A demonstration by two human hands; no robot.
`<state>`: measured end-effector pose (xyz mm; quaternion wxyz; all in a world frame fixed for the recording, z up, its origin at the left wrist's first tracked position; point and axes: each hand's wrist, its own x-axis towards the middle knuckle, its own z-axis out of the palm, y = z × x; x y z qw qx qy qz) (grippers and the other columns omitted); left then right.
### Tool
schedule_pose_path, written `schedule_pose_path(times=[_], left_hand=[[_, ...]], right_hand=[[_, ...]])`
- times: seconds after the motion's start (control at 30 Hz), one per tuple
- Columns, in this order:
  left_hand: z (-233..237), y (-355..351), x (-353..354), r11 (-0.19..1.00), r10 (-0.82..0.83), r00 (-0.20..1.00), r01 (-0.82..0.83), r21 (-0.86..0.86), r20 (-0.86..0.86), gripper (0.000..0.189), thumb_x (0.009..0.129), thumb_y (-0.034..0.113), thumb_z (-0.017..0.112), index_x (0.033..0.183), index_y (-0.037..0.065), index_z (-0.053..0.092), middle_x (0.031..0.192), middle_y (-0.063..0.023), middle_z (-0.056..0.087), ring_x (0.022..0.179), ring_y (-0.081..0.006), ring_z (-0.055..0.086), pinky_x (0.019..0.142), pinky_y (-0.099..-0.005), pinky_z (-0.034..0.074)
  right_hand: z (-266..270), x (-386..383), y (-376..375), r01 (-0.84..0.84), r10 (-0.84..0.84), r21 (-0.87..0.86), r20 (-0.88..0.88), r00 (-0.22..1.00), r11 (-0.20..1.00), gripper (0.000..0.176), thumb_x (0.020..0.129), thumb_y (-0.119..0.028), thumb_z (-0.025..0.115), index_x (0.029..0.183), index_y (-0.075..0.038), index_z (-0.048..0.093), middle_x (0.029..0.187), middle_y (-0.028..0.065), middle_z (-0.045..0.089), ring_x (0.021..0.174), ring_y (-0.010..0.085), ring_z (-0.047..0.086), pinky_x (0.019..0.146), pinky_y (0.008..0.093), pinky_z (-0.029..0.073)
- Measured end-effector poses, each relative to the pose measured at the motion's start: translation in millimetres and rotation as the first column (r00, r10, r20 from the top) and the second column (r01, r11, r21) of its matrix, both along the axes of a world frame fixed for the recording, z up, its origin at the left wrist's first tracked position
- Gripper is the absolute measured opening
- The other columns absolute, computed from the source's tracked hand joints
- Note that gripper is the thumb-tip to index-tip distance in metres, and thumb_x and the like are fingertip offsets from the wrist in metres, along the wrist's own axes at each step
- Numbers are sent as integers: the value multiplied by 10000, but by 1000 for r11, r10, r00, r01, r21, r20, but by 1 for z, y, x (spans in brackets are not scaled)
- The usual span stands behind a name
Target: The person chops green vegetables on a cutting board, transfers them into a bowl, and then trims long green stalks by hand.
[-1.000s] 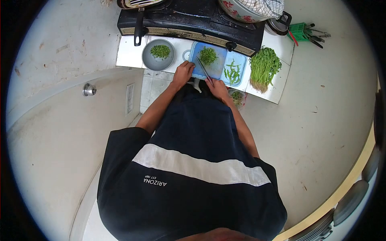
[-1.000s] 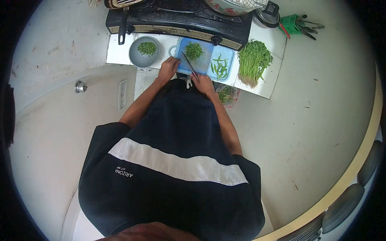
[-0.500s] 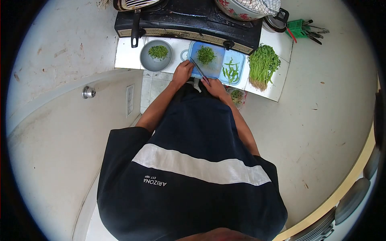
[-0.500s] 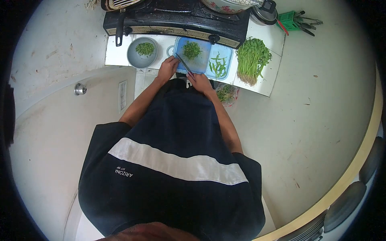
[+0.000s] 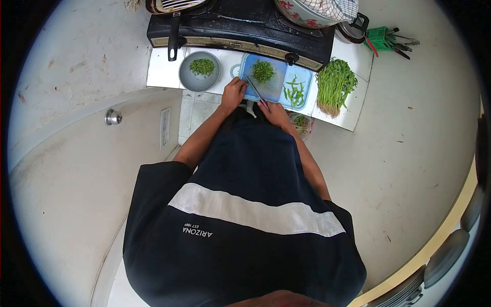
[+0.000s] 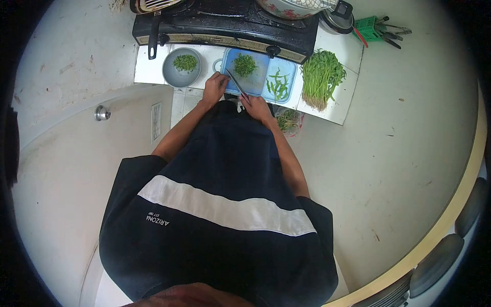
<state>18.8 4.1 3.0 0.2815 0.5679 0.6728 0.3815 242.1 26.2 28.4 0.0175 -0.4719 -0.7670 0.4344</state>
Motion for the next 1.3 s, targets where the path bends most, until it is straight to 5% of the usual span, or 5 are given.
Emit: schedule_pose_path(times=[0.43, 0.73, 1.03, 1.3], left_hand=[[4, -1, 1, 1000, 5, 999, -4, 14, -40, 79, 924, 42, 668, 963, -7, 716, 913, -190, 634, 809, -420, 659, 736, -482, 529], [4, 0, 2, 998, 59, 997, -59, -1, 52, 91, 938, 82, 693, 973, 6, 728, 905, -168, 665, 800, -392, 679, 743, -456, 542], [2, -1, -3, 1000, 10, 999, -10, 23, -32, 86, 919, 65, 694, 966, 1, 727, 906, -176, 664, 807, -394, 678, 727, -468, 553], [0, -2, -13, 980, -179, 955, 194, 44, -238, 144, 895, 47, 670, 1030, 32, 717, 915, -146, 620, 863, -357, 661, 767, -456, 566]], right_hand=[[-11, -3, 1, -90, 89, 51, 16, 996, 995, 559, 1054, -445, 538, 860, 55, 697, 785, 308, 669, 778, 502, 669, 741, 574, 522], [-7, 4, -1, 40, -43, -85, -29, 999, 996, 531, 1045, -449, 563, 917, 44, 715, 782, 306, 669, 771, 494, 676, 725, 548, 525], [-19, -8, 3, -33, 32, -52, -13, 999, 998, 543, 1045, -442, 566, 881, 55, 711, 775, 313, 664, 774, 498, 673, 733, 555, 517], [-7, -6, 0, -8, 9, 46, -21, 1000, 999, 552, 1044, -460, 546, 923, 49, 723, 828, 304, 689, 821, 507, 671, 785, 565, 522]])
